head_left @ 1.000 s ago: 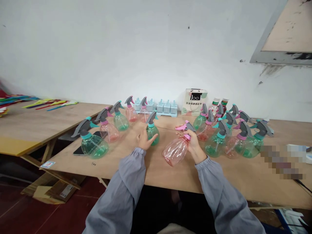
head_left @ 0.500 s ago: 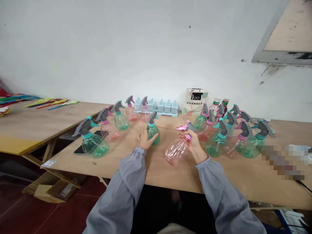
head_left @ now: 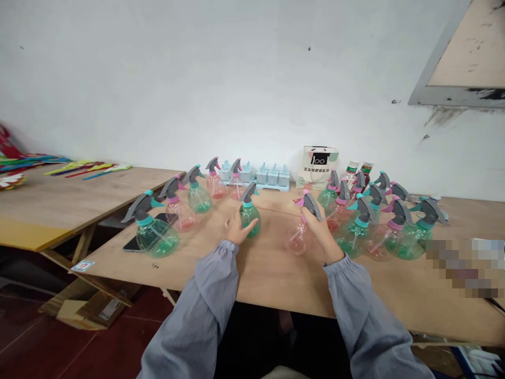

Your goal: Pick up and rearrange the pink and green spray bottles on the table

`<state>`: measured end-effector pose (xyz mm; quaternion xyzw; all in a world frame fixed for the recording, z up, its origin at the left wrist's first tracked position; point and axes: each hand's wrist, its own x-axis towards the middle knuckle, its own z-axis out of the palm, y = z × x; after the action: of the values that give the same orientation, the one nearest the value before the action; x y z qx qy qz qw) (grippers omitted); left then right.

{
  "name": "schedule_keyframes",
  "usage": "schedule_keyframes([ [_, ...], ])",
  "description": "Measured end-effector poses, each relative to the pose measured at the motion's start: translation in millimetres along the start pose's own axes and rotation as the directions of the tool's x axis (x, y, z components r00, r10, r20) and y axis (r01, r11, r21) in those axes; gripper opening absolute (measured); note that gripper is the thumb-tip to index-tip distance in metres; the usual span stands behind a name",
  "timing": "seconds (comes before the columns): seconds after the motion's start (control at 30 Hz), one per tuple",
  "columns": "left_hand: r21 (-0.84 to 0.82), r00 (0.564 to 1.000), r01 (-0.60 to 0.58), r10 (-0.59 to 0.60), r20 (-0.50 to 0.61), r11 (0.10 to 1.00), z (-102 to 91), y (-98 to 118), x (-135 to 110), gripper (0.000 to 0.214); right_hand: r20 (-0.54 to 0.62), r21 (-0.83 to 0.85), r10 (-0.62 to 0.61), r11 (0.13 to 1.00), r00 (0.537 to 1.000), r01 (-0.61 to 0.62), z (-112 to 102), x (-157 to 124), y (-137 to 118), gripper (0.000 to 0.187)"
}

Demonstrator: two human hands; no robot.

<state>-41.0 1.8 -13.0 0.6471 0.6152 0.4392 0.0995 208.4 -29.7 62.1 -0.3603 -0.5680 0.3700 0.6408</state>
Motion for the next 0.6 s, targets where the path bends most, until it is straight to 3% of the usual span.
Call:
schedule_keyframes([
  [0.1, -0.012, 1.0, 0.0, 0.0, 0.003, 1.0, -0.6, 0.0, -0.1, 0.079, -0.066, -0.183, -0.161, 0.972, 0.985, 0.147, 0.2, 4.4, 7.4, 0.026],
  [0.3, -0.034, 1.0, 0.003, -0.003, 0.023, 0.999, -3.4, 2.0, -1.1, 0.08, -0.216, -0.352, -0.225, 0.926, 0.95, 0.139, -0.8, -1.4, 43.5, 0.044],
  [0.4, -0.043, 1.0, 0.007, -0.007, 0.014, 0.999, -2.3, 0.6, -1.0, 0.078, -0.223, -0.472, -0.194, 0.879, 0.955, 0.068, -6.2, -11.1, 69.2, 0.058],
  [0.53, -0.058, 1.0, 0.009, -0.009, 0.012, 0.998, 0.5, -3.3, -0.2, 0.078, -0.168, -0.667, -0.265, 0.74, 0.949, 0.089, -16.3, -21.5, 93.9, 0.093],
  [0.6, -0.058, 1.0, 0.006, -0.006, 0.006, 0.998, 1.4, -4.4, 0.2, 0.079, -0.137, -0.736, -0.268, 0.671, 0.954, 0.083, -19.9, -23.2, 100.3, 0.101],
])
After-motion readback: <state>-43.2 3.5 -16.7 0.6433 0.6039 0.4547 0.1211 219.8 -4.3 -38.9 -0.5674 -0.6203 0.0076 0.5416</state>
